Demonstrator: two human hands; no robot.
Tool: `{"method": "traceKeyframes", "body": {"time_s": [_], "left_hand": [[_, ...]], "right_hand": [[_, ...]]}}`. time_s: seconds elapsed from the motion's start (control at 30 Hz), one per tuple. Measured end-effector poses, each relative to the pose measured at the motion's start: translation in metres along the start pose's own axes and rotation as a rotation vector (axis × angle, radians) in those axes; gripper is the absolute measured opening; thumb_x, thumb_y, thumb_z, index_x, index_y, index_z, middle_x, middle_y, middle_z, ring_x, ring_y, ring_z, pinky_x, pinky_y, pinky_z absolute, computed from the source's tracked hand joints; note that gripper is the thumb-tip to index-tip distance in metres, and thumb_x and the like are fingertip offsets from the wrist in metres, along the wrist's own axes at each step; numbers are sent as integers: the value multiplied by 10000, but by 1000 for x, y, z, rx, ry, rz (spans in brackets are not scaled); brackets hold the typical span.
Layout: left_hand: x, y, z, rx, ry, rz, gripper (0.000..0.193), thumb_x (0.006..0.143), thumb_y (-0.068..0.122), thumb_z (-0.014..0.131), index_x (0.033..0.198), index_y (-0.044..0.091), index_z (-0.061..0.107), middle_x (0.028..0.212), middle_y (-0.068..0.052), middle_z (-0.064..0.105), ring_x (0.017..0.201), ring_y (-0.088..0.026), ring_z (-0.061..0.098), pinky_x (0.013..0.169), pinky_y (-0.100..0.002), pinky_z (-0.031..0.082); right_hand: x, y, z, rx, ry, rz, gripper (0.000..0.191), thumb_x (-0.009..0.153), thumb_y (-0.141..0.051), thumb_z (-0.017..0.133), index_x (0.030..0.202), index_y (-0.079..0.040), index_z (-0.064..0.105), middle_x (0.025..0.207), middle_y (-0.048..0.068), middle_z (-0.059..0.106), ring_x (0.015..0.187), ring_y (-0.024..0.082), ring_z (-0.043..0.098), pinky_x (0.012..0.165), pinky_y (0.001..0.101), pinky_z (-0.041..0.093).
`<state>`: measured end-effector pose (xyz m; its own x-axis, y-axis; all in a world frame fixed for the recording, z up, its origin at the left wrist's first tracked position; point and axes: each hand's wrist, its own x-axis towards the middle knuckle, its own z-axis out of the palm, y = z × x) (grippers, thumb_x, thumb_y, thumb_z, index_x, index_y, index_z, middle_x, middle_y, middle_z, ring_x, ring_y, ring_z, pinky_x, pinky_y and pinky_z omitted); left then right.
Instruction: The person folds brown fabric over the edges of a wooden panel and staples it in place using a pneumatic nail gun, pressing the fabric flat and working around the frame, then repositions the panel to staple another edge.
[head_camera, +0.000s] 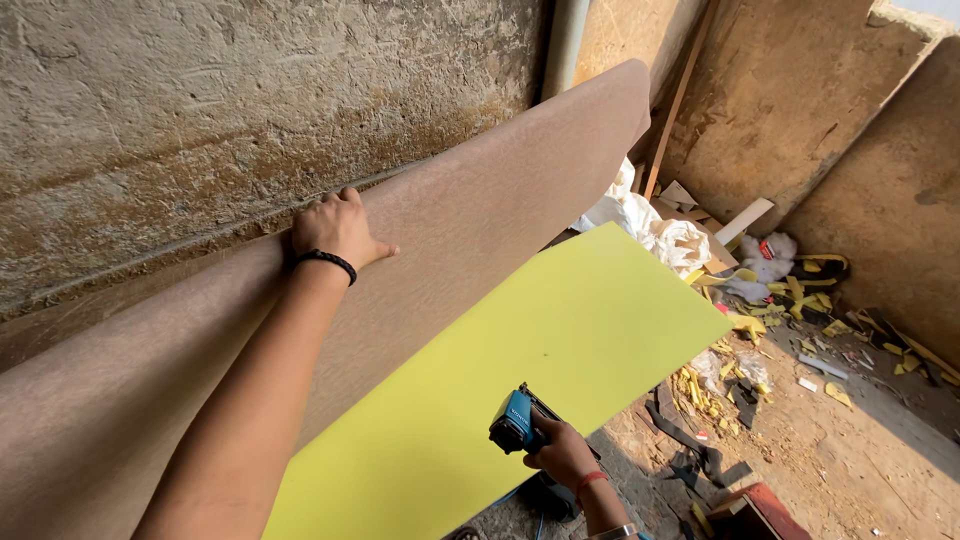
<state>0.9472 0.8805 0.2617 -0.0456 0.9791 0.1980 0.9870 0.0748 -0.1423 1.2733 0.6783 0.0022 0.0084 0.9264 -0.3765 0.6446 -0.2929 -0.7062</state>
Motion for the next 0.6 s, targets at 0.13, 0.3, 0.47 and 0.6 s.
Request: {"method": "traceKeyframes", "body": {"time_s": [0.13, 0.3, 0.47, 0.6], "left_hand": [[58, 52, 15, -18, 6, 35, 1041, 647, 772, 828, 1318, 35, 530, 1246, -174, 672, 1130, -301, 682, 913, -430, 569], [130, 116, 24, -38, 48, 66, 1027, 608, 753, 857, 1267, 38, 527, 1163, -158, 701, 1042, -290, 709, 862, -422, 583], [162, 127, 36, -53, 68, 34, 1010, 592, 750, 865, 1216, 22, 545, 1086, -153, 717, 986, -277, 726, 816, -391, 600], [181, 110, 44, -40, 56, 15, 977, 596, 761, 856, 1175, 31, 562, 1060, -160, 714, 970, -284, 722, 799, -395, 600]], "right_hand": [[71, 17, -18, -54, -43, 9, 967, 718, -91, 843, 1533, -384, 412, 1005, 97, 769, 944, 216, 717, 919, 316, 549], [152, 22, -43, -148, -105, 48, 1006, 727, -47, 822, 1539, -440, 375, 1111, 69, 768, 1041, 209, 730, 954, 321, 550], [213, 47, -61, -338, 21, 88, 946, 788, -92, 770, 1560, -414, 329, 1183, 71, 718, 1113, 266, 687, 959, 367, 551], [269, 75, -55, -484, 170, 12, 862, 821, -133, 724, 1568, -363, 361, 1174, 47, 698, 1114, 261, 667, 951, 381, 552]]}}
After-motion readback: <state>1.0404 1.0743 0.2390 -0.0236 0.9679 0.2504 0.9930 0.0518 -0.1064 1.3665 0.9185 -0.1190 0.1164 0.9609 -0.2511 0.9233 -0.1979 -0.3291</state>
